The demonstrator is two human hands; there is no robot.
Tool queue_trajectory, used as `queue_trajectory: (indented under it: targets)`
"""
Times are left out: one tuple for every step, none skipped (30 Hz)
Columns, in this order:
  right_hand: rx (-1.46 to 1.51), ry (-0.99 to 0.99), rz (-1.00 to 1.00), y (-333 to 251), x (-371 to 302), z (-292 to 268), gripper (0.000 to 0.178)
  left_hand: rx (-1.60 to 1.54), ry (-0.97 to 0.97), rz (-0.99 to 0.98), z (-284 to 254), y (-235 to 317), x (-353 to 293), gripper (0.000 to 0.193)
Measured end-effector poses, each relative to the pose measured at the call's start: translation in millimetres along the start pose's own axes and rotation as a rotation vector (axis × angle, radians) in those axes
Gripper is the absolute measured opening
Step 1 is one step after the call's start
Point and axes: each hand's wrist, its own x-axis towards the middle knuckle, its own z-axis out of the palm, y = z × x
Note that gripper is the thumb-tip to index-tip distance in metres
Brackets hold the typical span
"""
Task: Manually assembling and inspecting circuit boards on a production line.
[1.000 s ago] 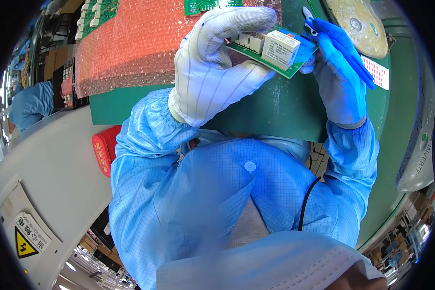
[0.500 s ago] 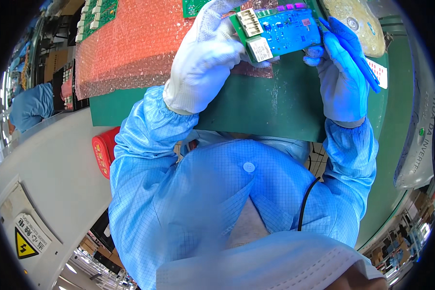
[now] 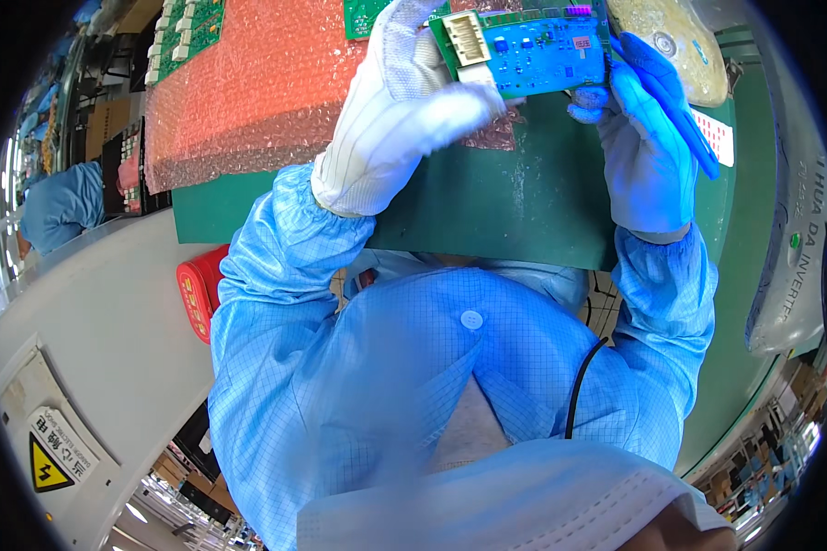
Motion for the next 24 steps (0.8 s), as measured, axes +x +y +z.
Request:
queue_trajectory:
  targets:
    - [0.081, -0.014, 0.048, 0, 1, -3, 0.04, 0.079, -0.158, 0.084, -5, -4, 1, 0.101]
    - [0.084, -0.016, 0.047, 0, 2, -4, 0.04, 0.162, -0.312, 0.169, -9, -7, 0, 0.113]
    - [0.121, -0.027, 0.109, 0, 2, -4, 0.04, 0.112, -0.176, 0.309, -3, -17, -1, 0.122]
    - [0.158, -0.037, 0.171, 0, 2, -4, 0.04, 0.115, -0.176, 0.311, -2, -21, -3, 0.122]
    - [0.158, -0.035, 0.166, -1, 2, -3, 0.04, 0.145, -0.101, 0.292, -1, -25, -5, 0.117]
    - [0.174, -0.074, 0.208, -1, 1, 0, 0.04, 0.176, -0.026, 0.274, 0, -27, -6, 0.112]
    - [0.19, -0.113, 0.251, -1, 1, 4, 0.04, 0.381, -0.044, 0.343, -7, -21, -5, 0.106]
    - [0.107, -0.056, 0.228, -2, 0, 15, 0.04, 0.382, -0.048, 0.344, -5, -21, -5, 0.106]
    - [0.108, -0.055, 0.225, -3, 0, 17, 0.04, 0.337, -0.003, 0.419, -2, -20, -7, 0.106]
    - [-0.076, -0.08, 0.136, -4, 0, 19, 0.04, 0.292, 0.043, 0.494, 0, -20, -7, 0.106]
    - [-0.264, -0.099, 0.046, -6, 0, 20, 0.039, 0.42, 0.094, 0.57, -1, -15, -4, 0.105]
    - [-0.553, -0.003, 0.008, -10, -2, 32, 0.038, 0.423, 0.162, 0.553, 2, -11, -5, 0.105]
    - [-0.802, -0.068, -0.073, -6, -3, 30, 0.038, 0.425, 0.23, 0.535, 6, -5, -6, 0.105]
    - [-1.046, -0.141, -0.158, 2, -2, 27, 0.039, 0.505, 0.242, 0.57, 0, -1, -4, 0.106]
    - [-1.235, -0.283, -0.608, 15, 7, 24, 0.045, 0.503, 0.239, 0.572, -4, -1, -1, 0.106]
    - [-1.383, -0.31, -0.553, 15, 3, 22, 0.044, 0.558, 0.244, 0.597, -7, -1, 2, 0.106]
    - [-1.526, -0.339, -0.493, 10, 0, 27, 0.043, 0.615, 0.253, 0.62, -9, -1, 3, 0.106]
    - [-1.547, -0.237, -0.532, 6, 3, 26, 0.04, 0.566, 0.258, 0.602, -8, -2, 3, 0.105]
    - [-1.533, -0.156, -0.499, 2, 6, 21, 0.039, 0.564, 0.255, 0.604, -9, -2, 3, 0.105]
    - [-1.514, -0.079, -0.472, -6, 8, 16, 0.038, 0.575, 0.246, 0.603, -8, 0, 1, 0.104]
    - [-1.577, -0.054, -0.435, -14, 9, 10, 0.028, 0.58, 0.231, 0.601, -10, 1, 1, 0.103]
    - [-1.583, -0.05, -0.44, -18, 8, 4, 0.028, 0.575, 0.226, 0.605, -11, 0, 1, 0.103]
    - [-1.699, -0.014, -0.382, -22, 7, -1, 0.022, 0.499, 0.223, 0.588, -11, -2, 1, 0.102]
    - [-1.813, 0.022, -0.322, -25, 6, -4, 0.018, 0.423, 0.22, 0.57, -11, -3, 1, 0.101]
